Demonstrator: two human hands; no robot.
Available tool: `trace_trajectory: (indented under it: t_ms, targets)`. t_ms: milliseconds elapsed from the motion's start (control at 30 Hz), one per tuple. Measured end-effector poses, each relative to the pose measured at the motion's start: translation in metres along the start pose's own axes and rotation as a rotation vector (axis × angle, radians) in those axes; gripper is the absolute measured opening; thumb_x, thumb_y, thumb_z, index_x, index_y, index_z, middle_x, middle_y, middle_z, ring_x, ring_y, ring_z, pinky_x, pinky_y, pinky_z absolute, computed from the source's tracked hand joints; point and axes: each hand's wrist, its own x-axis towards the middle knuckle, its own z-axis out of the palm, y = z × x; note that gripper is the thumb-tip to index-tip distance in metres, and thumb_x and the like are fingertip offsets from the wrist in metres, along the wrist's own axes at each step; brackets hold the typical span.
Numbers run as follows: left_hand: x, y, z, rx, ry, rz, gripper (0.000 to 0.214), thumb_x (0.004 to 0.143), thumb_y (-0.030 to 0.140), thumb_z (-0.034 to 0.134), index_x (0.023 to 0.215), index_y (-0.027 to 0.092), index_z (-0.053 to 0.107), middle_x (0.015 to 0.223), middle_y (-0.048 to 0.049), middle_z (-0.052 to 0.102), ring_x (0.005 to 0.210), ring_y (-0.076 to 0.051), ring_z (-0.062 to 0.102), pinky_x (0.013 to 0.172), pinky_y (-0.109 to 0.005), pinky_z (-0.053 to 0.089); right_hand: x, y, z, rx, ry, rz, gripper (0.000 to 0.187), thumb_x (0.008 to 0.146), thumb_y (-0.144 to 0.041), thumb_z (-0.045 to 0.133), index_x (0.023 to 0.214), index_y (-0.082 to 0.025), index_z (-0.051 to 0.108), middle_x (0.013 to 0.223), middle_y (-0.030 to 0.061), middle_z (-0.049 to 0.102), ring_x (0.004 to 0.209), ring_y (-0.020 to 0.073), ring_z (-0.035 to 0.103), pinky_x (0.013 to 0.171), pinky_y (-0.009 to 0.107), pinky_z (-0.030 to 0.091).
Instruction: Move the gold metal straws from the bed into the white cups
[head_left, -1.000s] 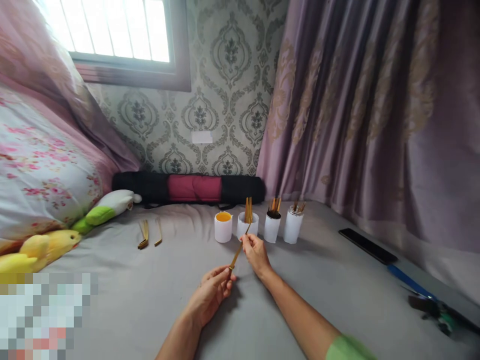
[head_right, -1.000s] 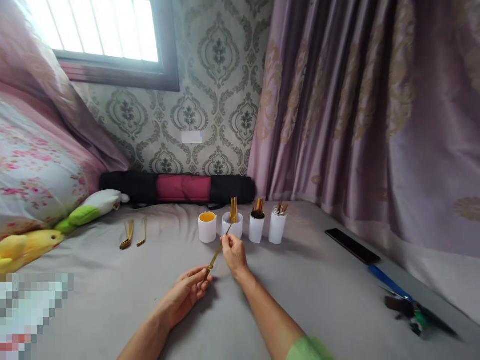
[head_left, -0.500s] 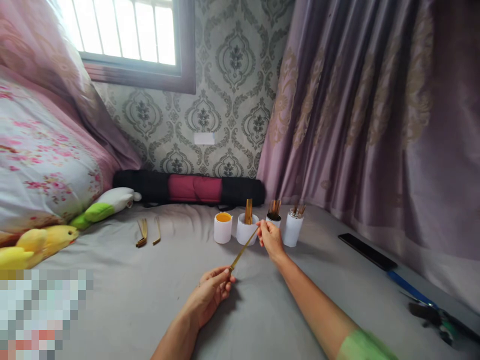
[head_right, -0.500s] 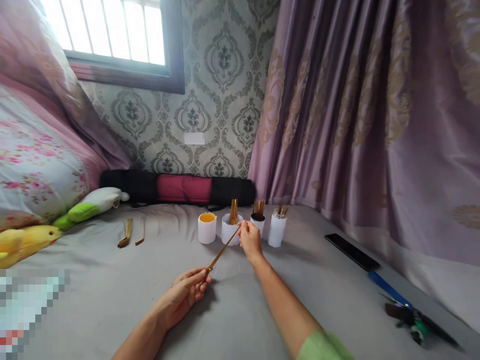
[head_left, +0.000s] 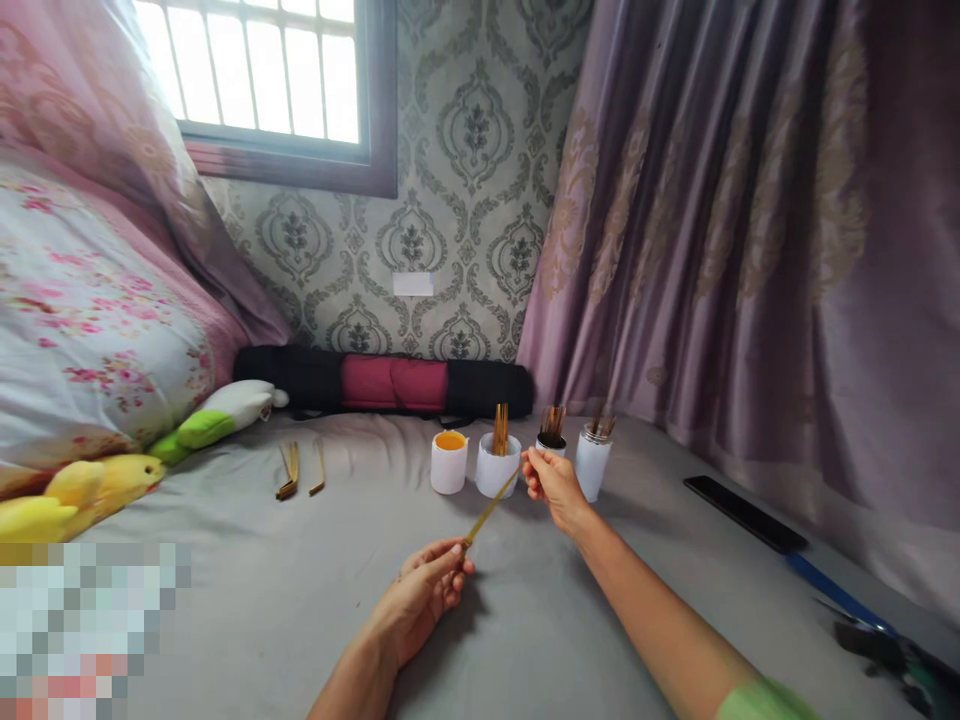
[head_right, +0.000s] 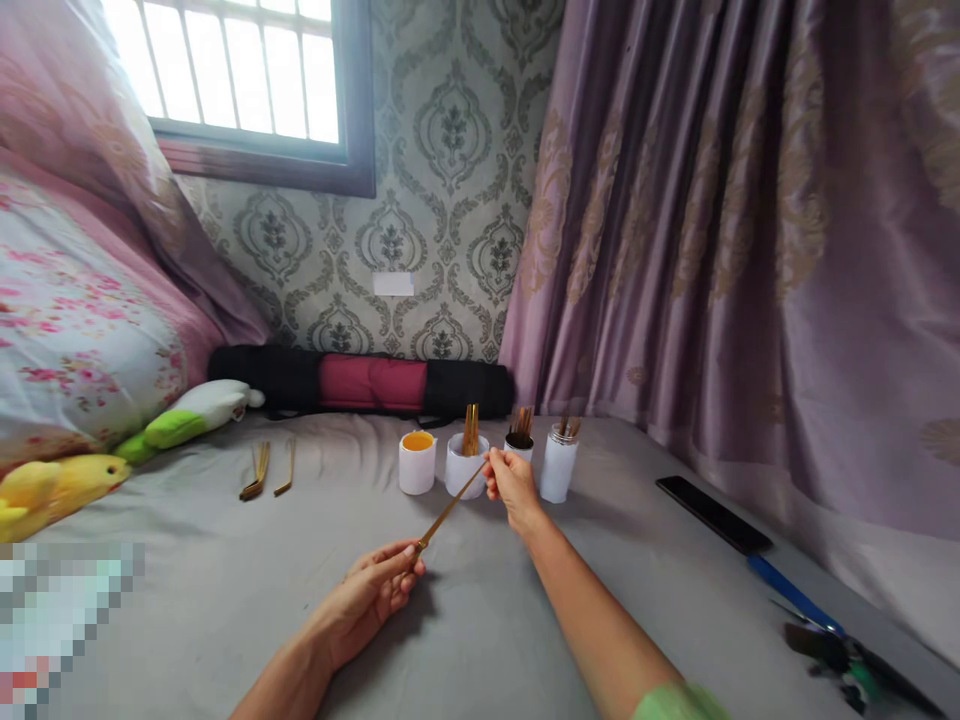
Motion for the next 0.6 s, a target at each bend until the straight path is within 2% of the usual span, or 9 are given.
trace_trajectory:
  t_ms: [433,600]
  targets:
    - [0.001,0.000,-0.003,-0.047,0.006,-0.006,0.025,0.071,0.019,0.063,0.091,0.009,0.053,0.074,-0.0063,0.060,0.051,-0.004,0.051,0.046,-0.014,0.042,-0.006,-0.001,-0.005,-0.111,-0.018,-0.092,0.033,0.066,-0.046,0.058,0.071,-0.014,0.051,0.054,-0.0028,0.053,0.036,0.0034,0.039,0.030,0.016,0.031]
    - [0.002,0.003,-0.003,-0.087,0.058,-0.017,0.025,0.071,0.017,0.063,0.093,0.008,0.055,0.073,-0.0054,0.059,0.052,-0.005,0.052,0.047,-0.015,0.044,-0.003,-0.010,-0.007,-0.129,0.015,-0.121,0.033,0.067,-0.047,0.057,0.069,-0.014,0.051,0.053,-0.0028,0.053,0.033,0.0032,0.038,0.029,0.016,0.029]
